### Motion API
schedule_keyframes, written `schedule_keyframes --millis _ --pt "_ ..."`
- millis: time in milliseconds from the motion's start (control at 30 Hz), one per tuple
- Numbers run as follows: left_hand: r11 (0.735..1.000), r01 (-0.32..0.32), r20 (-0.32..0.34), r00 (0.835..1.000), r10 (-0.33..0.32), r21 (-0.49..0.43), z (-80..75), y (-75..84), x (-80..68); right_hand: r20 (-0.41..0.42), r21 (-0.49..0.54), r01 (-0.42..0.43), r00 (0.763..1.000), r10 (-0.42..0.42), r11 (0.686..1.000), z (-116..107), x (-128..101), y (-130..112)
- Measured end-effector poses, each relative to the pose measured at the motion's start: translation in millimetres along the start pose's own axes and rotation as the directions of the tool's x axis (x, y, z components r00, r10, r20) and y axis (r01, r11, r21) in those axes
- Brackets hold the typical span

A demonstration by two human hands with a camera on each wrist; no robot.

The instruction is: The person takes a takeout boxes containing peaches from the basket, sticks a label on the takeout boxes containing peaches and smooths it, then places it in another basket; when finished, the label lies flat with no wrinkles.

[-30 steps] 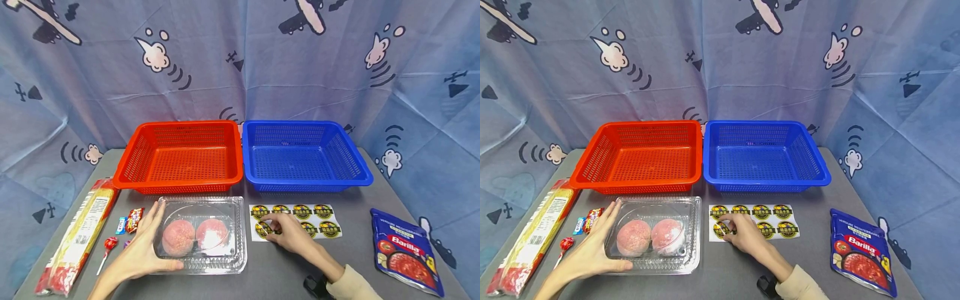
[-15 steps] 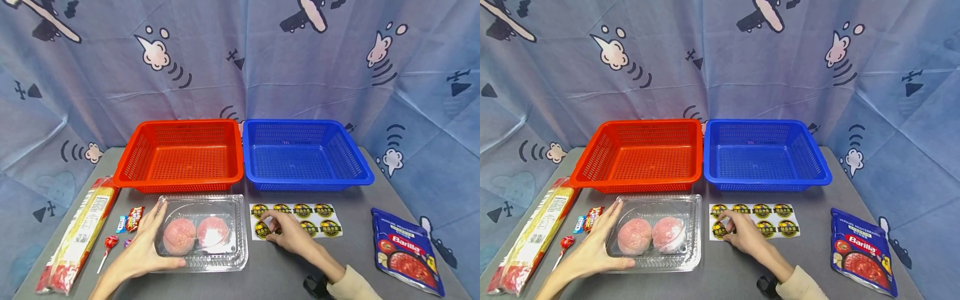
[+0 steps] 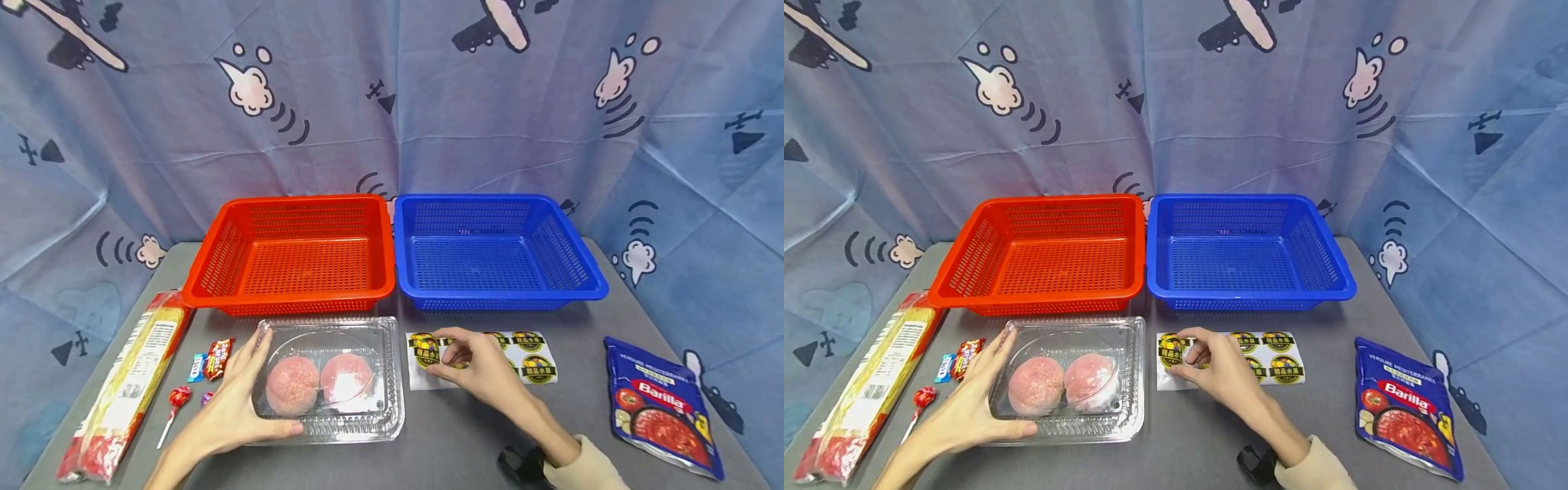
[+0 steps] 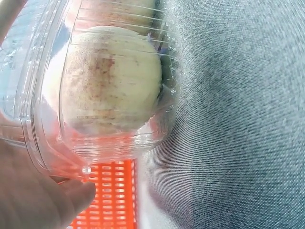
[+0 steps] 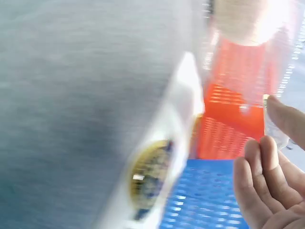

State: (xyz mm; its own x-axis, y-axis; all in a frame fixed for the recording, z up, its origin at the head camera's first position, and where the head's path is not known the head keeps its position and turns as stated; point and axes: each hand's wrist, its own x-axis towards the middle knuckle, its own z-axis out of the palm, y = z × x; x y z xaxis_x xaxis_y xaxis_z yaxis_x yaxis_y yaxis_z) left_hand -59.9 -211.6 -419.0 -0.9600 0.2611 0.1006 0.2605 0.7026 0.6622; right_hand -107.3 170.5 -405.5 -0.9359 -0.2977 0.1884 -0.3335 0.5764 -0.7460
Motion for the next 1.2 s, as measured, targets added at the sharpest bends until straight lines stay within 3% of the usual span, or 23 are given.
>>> schedule_keyframes --millis 233,533,700,867,1200 --pt "1.000 0.003 0.002 1.000 -0.003 0.008 0.1 -0.8 -0.7 -0.042 0.020 0.053 0.998 -0.052 0.998 -2.2 7.6 -32.1" --pt "1.000 0.008 0.003 1.000 -0.008 0.019 -0.5 -0.2 -0.8 0.060 -0.071 0.160 0.986 -0.156 0.985 27.8 27.7 -78.1" --pt "1.000 0.001 0.003 1.000 -0.001 0.017 -0.3 0.2 -0.4 0.088 -0.174 0.195 0.979 -0.182 0.965 45.4 35.5 -95.8" --pt "1.000 -0.001 0.004 1.000 0.001 0.019 -0.4 -0.5 0.0 0.108 -0.260 0.231 0.972 -0.209 0.938 60.2 41.2 -105.3" --pt "0.999 -0.033 -0.025 0.999 0.034 0.027 -1.2 -0.2 1.2 0.169 -0.292 0.293 0.953 -0.252 0.911 76.3 47.6 -109.8"
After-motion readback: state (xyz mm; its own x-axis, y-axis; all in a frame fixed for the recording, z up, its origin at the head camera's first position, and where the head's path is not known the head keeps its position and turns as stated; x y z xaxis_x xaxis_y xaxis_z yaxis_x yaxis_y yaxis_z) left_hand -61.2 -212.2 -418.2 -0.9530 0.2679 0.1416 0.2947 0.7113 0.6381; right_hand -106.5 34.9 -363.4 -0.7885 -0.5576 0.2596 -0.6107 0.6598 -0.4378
